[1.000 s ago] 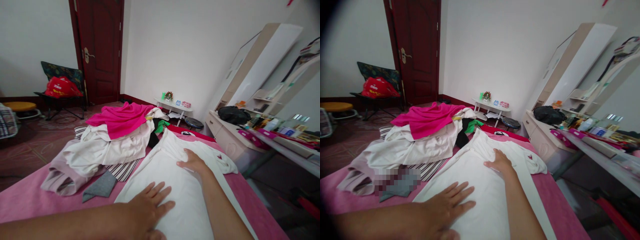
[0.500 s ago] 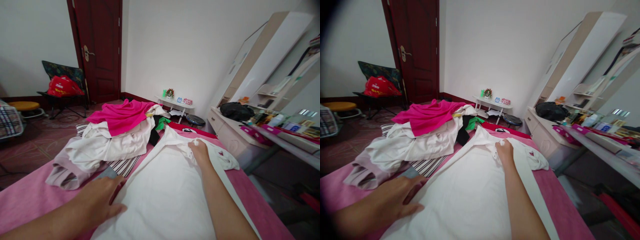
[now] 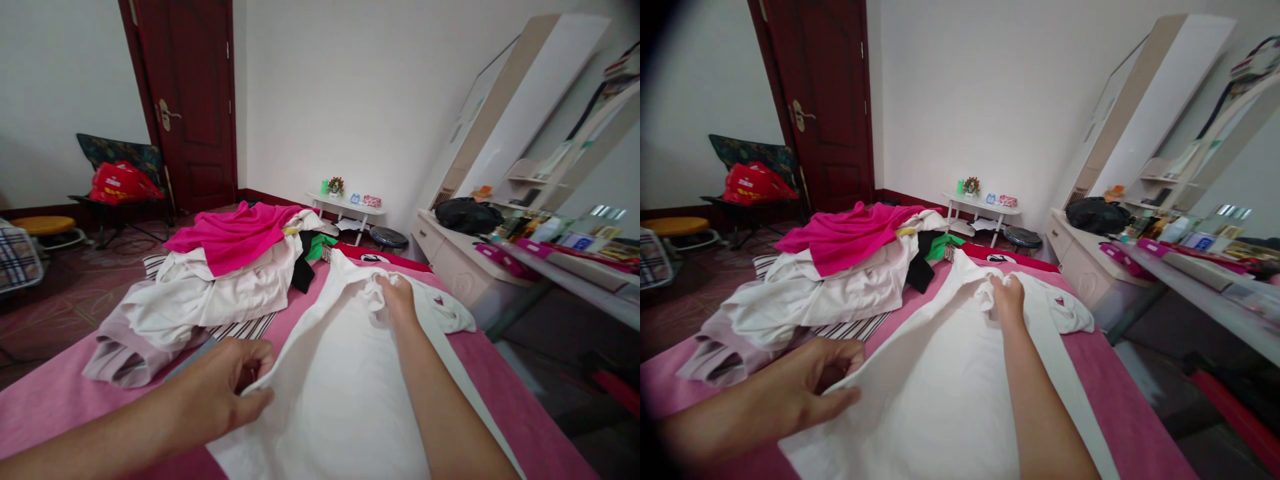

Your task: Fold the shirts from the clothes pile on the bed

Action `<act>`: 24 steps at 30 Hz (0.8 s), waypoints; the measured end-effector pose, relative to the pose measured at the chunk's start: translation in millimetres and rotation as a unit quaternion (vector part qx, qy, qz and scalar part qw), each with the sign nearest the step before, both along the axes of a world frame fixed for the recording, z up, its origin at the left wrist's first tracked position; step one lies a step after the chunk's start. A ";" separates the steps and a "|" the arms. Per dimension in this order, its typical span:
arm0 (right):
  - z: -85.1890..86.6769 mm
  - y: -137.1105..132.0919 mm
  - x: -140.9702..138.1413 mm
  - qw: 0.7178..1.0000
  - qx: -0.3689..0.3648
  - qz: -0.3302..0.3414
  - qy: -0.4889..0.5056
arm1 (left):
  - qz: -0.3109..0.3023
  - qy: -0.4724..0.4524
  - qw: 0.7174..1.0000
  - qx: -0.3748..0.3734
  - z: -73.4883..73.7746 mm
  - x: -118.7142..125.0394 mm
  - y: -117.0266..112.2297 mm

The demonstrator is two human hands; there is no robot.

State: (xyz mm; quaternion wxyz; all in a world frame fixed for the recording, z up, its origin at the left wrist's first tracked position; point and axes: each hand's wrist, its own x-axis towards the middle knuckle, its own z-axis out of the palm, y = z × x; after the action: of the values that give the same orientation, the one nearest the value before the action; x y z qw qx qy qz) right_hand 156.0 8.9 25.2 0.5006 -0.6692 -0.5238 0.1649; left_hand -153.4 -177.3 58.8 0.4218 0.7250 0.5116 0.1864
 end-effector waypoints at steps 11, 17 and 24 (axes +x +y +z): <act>32.5 -21.2 34.2 0.961 0.037 -0.149 -0.229 | -0.205 0.040 0.978 -0.027 34.1 76.0 -5.0; 30.7 -23.0 47.3 0.894 -0.171 -0.048 -0.411 | -0.357 0.006 0.934 -0.021 4.3 122.0 33.7; 13.3 -6.8 20.7 0.948 0.038 0.075 -0.307 | -0.039 0.164 0.937 0.306 -51.0 152.2 111.4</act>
State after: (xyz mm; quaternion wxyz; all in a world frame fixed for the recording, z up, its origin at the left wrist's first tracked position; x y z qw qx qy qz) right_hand 176.7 2.1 38.5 0.3268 -0.6272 -0.7063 -0.0315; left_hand -1.2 -65.9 7.9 0.0963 0.8588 0.4634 0.1961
